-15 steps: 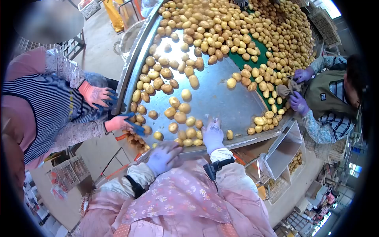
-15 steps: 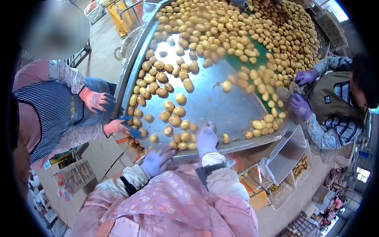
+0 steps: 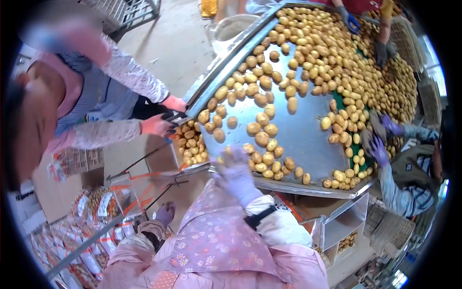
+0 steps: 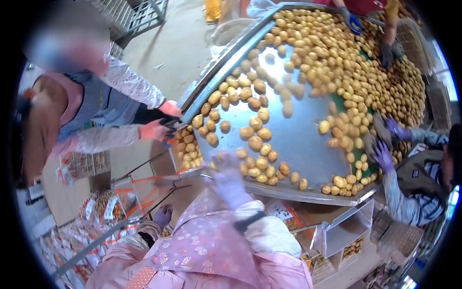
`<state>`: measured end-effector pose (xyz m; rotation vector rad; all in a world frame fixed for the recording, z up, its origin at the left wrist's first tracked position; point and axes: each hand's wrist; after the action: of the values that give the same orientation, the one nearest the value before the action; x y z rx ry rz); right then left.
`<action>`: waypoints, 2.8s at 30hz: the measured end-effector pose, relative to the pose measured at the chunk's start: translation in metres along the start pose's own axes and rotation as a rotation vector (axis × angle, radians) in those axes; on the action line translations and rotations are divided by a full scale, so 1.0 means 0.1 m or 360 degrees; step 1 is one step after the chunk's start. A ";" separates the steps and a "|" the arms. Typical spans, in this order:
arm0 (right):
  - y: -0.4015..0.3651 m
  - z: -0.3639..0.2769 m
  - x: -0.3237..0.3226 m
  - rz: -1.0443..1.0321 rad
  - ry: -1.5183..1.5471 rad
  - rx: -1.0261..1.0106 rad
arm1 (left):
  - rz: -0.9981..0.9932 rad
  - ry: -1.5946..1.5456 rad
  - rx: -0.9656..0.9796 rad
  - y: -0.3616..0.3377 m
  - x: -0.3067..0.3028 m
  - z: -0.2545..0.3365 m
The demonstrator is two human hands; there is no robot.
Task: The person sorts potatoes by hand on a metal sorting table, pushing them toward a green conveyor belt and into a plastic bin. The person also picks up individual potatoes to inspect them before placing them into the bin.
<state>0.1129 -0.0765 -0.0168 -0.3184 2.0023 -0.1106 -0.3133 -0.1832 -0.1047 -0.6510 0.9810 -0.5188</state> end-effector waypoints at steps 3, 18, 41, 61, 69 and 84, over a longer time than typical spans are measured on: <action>0.28 -0.27 0.17 -0.0205 -0.0120 -0.0174 | -0.0267 0.0478 -0.0711 -0.16 0.26 -1.43; 0.31 -0.39 0.09 -0.0380 -0.0289 0.0008 | 0.1020 -0.2651 -0.1133 0.31 0.30 -2.78; 0.24 -0.34 0.03 -0.0221 -0.0005 -0.0093 | 0.0108 -0.3473 -0.0600 1.73 1.31 1.42; 0.27 0.02 -0.19 -0.0672 0.0239 -0.0296 | -0.0393 -0.1651 0.0223 1.22 0.81 1.60; 0.49 1.77 -1.58 -0.0979 0.0619 0.0359 | -0.0200 -0.2673 -0.0067 1.36 -0.12 1.55; 1.49 3.04 -1.87 0.0464 -0.0247 0.0586 | 0.0624 0.0843 0.1529 3.73 -1.04 6.47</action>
<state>0.4352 0.1364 -0.0201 0.1949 1.8093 -0.2568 0.2478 0.3183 -0.0503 0.5594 1.1612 -0.7407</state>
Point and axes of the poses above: each hand's wrist, its own y-axis towards the middle knuckle, its own x-axis out of the palm, z = x × y, and after that the axes turned 6 degrees about -z, right-handed
